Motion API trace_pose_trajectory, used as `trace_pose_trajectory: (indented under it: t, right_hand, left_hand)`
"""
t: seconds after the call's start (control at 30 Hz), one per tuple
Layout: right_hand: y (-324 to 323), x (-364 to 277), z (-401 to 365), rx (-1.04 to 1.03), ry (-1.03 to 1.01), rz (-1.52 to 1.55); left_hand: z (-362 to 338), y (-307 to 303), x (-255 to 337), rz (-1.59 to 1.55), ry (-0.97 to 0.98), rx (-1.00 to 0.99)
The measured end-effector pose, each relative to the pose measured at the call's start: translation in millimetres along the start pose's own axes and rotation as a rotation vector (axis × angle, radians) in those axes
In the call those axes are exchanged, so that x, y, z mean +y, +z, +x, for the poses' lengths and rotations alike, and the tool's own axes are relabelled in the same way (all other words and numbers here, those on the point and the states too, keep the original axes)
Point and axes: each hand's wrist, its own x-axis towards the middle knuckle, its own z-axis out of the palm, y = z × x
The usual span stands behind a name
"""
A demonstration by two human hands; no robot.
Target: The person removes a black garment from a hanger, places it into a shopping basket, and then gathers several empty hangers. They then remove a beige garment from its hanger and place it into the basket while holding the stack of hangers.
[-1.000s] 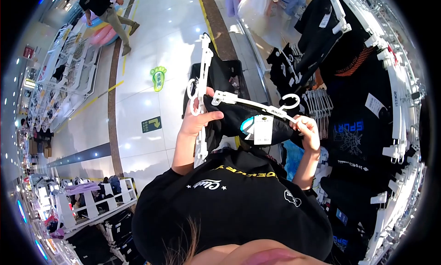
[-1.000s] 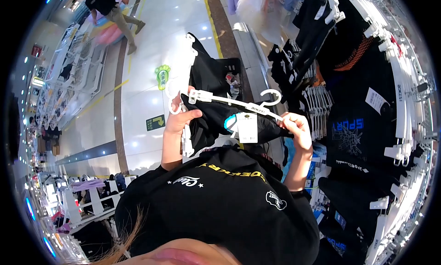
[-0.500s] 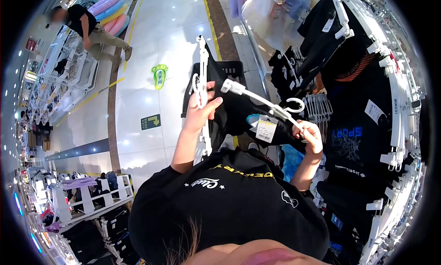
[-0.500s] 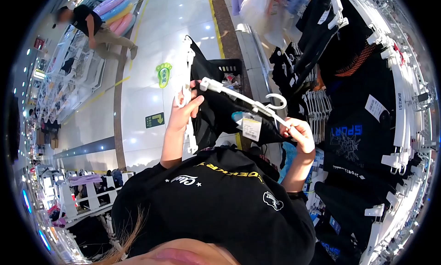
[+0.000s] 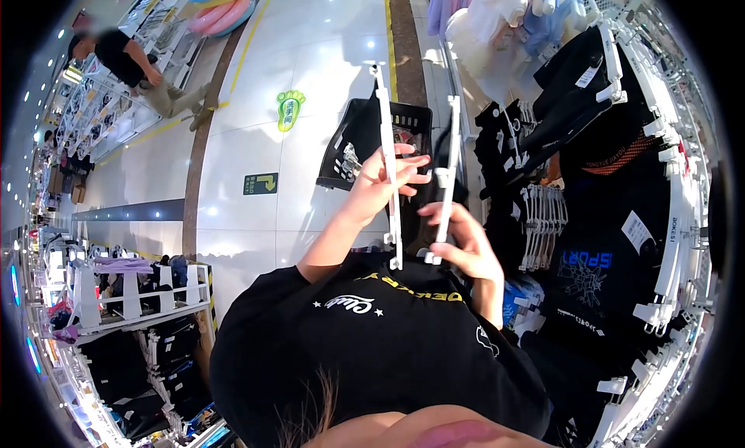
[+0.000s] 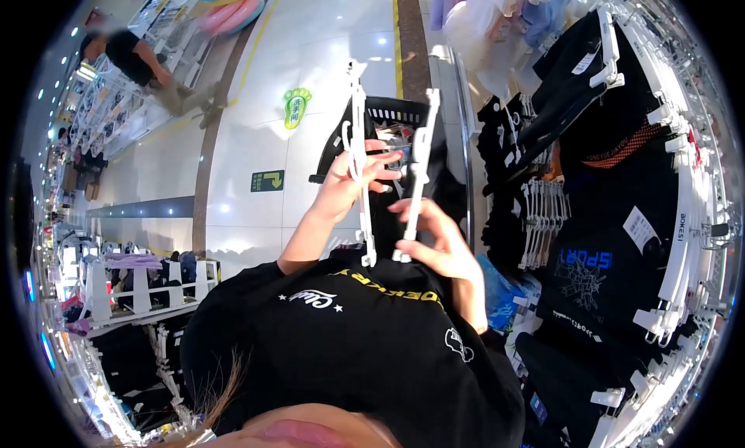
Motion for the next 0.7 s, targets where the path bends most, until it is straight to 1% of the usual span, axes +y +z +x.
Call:
trace_pose_trajectory:
  t: [0.07, 0.1, 0.13, 0.2, 0.23, 0.33, 0.43, 0.47, 0.53, 0.57, 0.6, 0.67, 0.7]
  right_hand:
    - [16.9, 11.3, 7.4, -0.104, 0.030, -0.033]
    - [25.4, 12.2, 9.1, -0.117, 0.046, 0.029]
    - [26.1, 15.1, 10.8, -0.146, 0.031, -0.067]
    - [21.7, 14.5, 14.8, -0.209, 0.019, -0.139]
    - [19.7, 16.1, 15.9, -0.198, -0.016, -0.159]
    - [16.3, 18.4, 19.8, -0.222, 0.011, -0.169]
    - [14.1, 14.6, 23.8, -0.319, 0.082, -0.210]
    - [15.3, 16.9, 24.9, -0.335, 0.058, -0.188]
    - [17.9, 21.8, 25.7, -0.331, 0.013, -0.146]
    - [16.6, 18.6, 25.5, -0.340, 0.067, -0.146]
    - [14.8, 23.6, 24.2, -0.338, 0.036, -0.147]
    - [11.4, 17.5, 22.9, -0.324, 0.030, -0.098]
    - [6.4, 23.3, 21.2, -0.326, -0.017, -0.148]
  left_hand:
    - [-1.0, 3.7, -12.0, 0.008, 0.022, -0.022]
    - [-4.7, 4.6, -9.5, -0.030, -0.031, 0.017]
    - [-7.3, 4.7, -3.1, -0.057, -0.094, 0.032]
    - [-12.2, -2.6, -4.3, -0.137, -0.099, 0.049]
    - [-15.2, -5.9, -6.0, -0.112, -0.097, 0.059]
    - [-19.5, -6.2, -5.4, -0.030, -0.096, 0.083]
    - [-22.9, -1.1, -5.9, -0.062, -0.074, 0.105]
    - [-24.6, 0.4, -5.5, -0.052, -0.082, 0.109]
    - [-26.2, 3.8, -6.2, -0.036, -0.115, 0.087]
    - [-27.0, 2.4, -9.0, -0.039, -0.129, 0.047]
    - [-28.1, -0.6, -10.7, -0.074, -0.187, 0.035]
    - [-28.2, -5.3, -17.9, 0.029, -0.129, -0.077]
    - [-29.6, 0.5, -20.8, 0.045, -0.119, -0.070]
